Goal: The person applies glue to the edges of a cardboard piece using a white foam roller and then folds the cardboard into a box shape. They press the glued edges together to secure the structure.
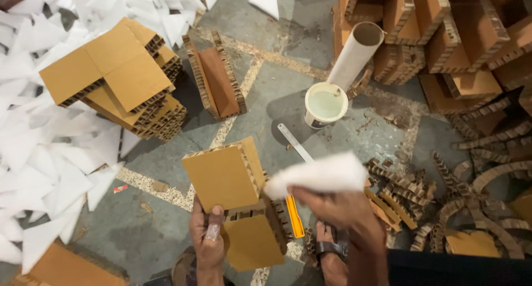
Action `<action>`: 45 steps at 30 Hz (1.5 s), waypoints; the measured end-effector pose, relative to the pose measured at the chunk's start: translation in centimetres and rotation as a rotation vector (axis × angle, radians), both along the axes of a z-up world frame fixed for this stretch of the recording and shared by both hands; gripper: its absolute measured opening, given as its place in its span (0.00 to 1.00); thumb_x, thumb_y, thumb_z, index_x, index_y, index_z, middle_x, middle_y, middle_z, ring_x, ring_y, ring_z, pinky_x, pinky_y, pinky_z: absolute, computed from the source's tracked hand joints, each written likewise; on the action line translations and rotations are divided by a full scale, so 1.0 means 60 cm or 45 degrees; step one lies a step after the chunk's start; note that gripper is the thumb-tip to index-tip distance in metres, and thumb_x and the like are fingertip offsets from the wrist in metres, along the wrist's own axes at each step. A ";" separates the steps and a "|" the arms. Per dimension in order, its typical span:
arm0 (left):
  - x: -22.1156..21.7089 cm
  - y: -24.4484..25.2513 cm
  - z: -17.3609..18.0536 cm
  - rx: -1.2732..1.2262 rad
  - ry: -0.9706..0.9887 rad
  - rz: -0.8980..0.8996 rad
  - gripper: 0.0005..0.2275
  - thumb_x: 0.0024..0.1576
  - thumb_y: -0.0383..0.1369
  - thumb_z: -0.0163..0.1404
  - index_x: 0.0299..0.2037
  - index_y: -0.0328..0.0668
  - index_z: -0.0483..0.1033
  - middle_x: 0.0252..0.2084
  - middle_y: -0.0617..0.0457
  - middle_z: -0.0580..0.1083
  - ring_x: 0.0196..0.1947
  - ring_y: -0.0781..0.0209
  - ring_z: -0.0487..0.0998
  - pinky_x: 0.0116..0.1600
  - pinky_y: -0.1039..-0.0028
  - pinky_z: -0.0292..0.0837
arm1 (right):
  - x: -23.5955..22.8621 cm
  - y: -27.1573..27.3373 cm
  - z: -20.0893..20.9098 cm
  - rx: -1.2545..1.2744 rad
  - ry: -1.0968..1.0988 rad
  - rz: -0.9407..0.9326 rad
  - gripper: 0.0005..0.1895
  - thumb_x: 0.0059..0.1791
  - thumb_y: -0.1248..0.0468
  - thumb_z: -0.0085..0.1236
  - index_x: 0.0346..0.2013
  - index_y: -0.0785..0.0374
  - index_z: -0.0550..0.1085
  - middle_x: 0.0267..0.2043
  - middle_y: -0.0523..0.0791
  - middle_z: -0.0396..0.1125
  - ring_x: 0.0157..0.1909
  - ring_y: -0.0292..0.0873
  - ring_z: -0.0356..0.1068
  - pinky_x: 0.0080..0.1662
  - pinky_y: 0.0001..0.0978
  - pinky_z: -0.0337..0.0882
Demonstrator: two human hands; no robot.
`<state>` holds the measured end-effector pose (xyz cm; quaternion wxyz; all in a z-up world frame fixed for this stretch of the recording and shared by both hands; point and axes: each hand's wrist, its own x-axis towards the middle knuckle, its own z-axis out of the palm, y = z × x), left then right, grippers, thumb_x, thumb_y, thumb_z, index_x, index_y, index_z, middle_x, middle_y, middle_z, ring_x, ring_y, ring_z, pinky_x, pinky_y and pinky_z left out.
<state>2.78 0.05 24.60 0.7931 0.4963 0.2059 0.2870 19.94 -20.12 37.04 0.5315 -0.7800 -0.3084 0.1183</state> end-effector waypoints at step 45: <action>-0.002 0.011 0.002 0.032 -0.135 -0.103 0.21 0.64 0.31 0.49 0.65 0.28 0.63 0.51 0.49 0.74 0.51 0.63 0.74 0.58 0.70 0.69 | -0.001 0.009 0.030 0.323 0.005 0.033 0.16 0.42 0.64 0.65 0.44 0.64 0.80 0.39 0.47 0.78 0.40 0.41 0.80 0.41 0.33 0.83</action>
